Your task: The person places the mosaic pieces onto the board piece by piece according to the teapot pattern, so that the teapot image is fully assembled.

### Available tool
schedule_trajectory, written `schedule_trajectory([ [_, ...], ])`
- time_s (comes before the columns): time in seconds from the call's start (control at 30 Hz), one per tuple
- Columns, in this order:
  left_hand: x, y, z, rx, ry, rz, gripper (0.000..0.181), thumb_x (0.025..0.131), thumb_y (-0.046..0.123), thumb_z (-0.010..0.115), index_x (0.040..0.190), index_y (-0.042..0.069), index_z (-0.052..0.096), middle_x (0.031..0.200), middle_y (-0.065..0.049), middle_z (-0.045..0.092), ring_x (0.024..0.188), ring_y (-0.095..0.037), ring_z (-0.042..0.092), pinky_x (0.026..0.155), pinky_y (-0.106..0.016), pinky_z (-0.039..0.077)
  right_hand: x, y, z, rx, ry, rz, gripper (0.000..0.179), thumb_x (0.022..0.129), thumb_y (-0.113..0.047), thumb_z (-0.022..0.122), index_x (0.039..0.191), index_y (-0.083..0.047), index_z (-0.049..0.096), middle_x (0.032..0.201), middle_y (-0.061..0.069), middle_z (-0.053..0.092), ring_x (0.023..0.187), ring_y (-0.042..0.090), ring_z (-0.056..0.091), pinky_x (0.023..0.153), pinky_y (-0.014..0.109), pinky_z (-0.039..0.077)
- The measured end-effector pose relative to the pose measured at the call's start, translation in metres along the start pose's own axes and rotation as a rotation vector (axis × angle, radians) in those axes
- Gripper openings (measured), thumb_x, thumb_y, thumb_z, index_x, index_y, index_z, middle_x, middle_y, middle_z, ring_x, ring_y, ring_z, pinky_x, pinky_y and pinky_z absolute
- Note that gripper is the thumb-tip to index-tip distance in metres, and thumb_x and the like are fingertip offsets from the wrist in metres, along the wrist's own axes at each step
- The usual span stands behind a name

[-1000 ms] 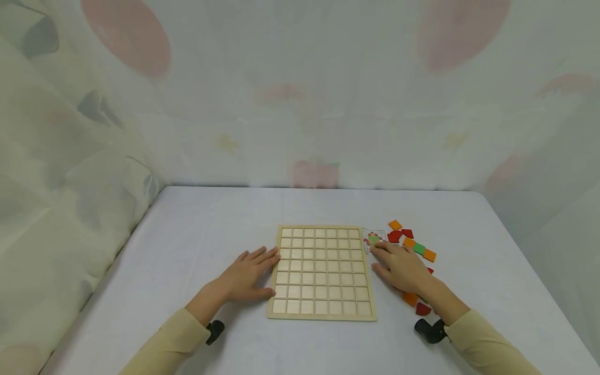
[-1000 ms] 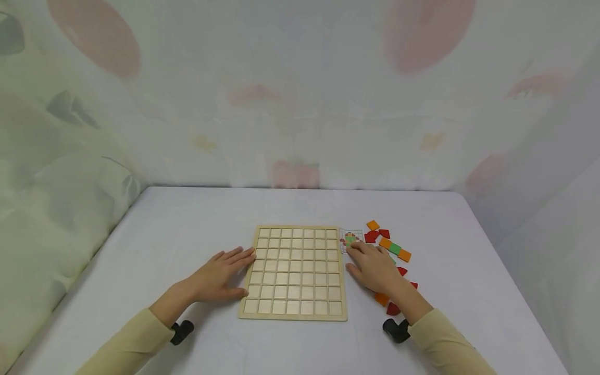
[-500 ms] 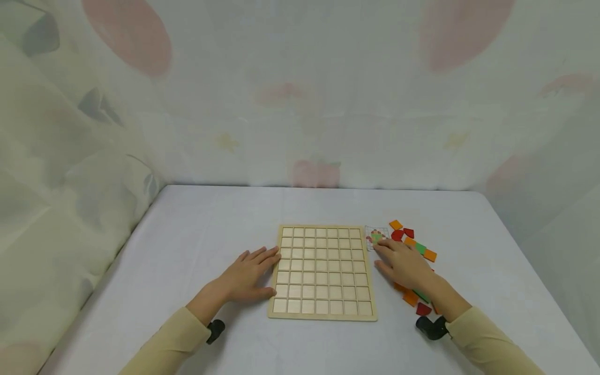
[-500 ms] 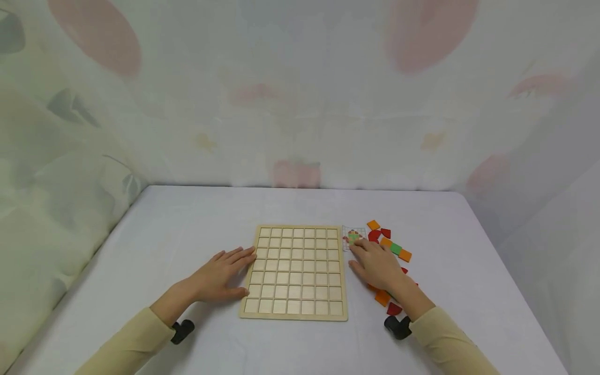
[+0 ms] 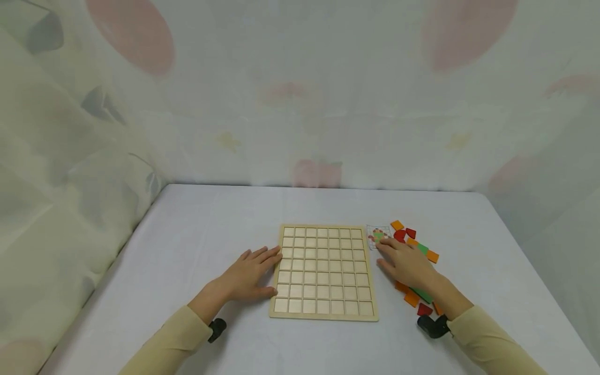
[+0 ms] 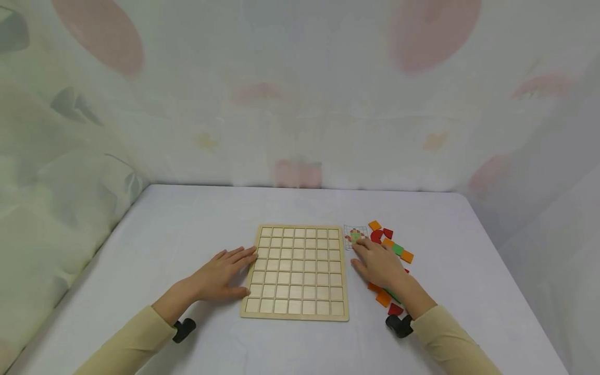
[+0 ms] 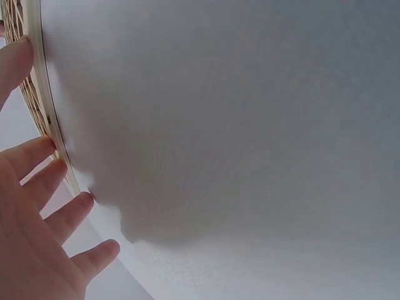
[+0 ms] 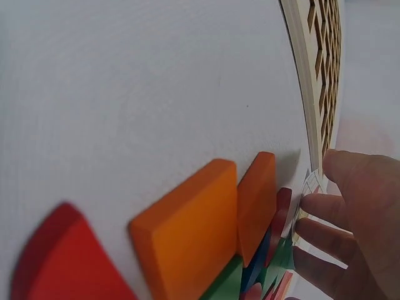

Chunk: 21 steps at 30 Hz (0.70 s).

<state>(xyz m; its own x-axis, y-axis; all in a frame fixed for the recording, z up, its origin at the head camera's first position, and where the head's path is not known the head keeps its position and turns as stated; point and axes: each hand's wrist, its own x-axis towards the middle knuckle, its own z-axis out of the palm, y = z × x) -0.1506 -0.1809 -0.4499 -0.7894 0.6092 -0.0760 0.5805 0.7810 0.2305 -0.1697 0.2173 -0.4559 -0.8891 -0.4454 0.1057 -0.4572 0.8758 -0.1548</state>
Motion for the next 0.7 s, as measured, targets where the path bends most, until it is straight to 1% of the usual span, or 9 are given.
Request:
schedule_trajectory([
  [0.17,0.001,0.001,0.000,0.004,-0.021,-0.020,0.079,0.080,0.048,0.065,0.143,0.011,0.035,0.151,-0.005,0.027,0.135,-0.034,0.029,0.103,-0.061,0.024,0.001,0.001,0.001,0.008,0.006,-0.002,0.048,0.088,-0.032,0.060,0.126,-0.004,0.056,0.128,0.017,0.054,0.112,0.036,0.054,0.087,0.056,0.042],
  [0.27,0.001,0.000,0.001,0.007,-0.021,-0.021,0.079,0.080,0.048,0.065,0.143,0.011,0.035,0.151,-0.005,0.027,0.135,-0.034,0.028,0.103,-0.061,0.024,0.002,0.001,0.005,0.014,0.012,-0.002,0.048,0.088,-0.031,0.061,0.126,-0.003,0.056,0.127,0.018,0.054,0.112,0.036,0.054,0.087,0.057,0.042],
  [0.53,0.002,-0.004,0.013,0.026,-0.021,0.001,0.080,0.082,0.052,0.061,0.145,0.013,0.031,0.152,-0.004,0.024,0.136,-0.032,0.026,0.103,-0.061,0.024,0.002,0.003,0.017,0.015,0.009,-0.001,0.049,0.089,-0.032,0.059,0.128,-0.003,0.054,0.130,0.018,0.052,0.117,0.035,0.050,0.090,0.058,0.040],
  [0.7,0.001,-0.004,0.016,0.025,-0.013,-0.001,0.080,0.081,0.052,0.061,0.144,0.013,0.031,0.152,-0.004,0.024,0.136,-0.032,0.027,0.103,-0.061,0.024,0.003,0.003,0.023,0.019,0.020,-0.010,0.050,0.088,-0.032,0.060,0.128,-0.003,0.054,0.130,0.018,0.052,0.117,0.035,0.051,0.090,0.059,0.039],
])
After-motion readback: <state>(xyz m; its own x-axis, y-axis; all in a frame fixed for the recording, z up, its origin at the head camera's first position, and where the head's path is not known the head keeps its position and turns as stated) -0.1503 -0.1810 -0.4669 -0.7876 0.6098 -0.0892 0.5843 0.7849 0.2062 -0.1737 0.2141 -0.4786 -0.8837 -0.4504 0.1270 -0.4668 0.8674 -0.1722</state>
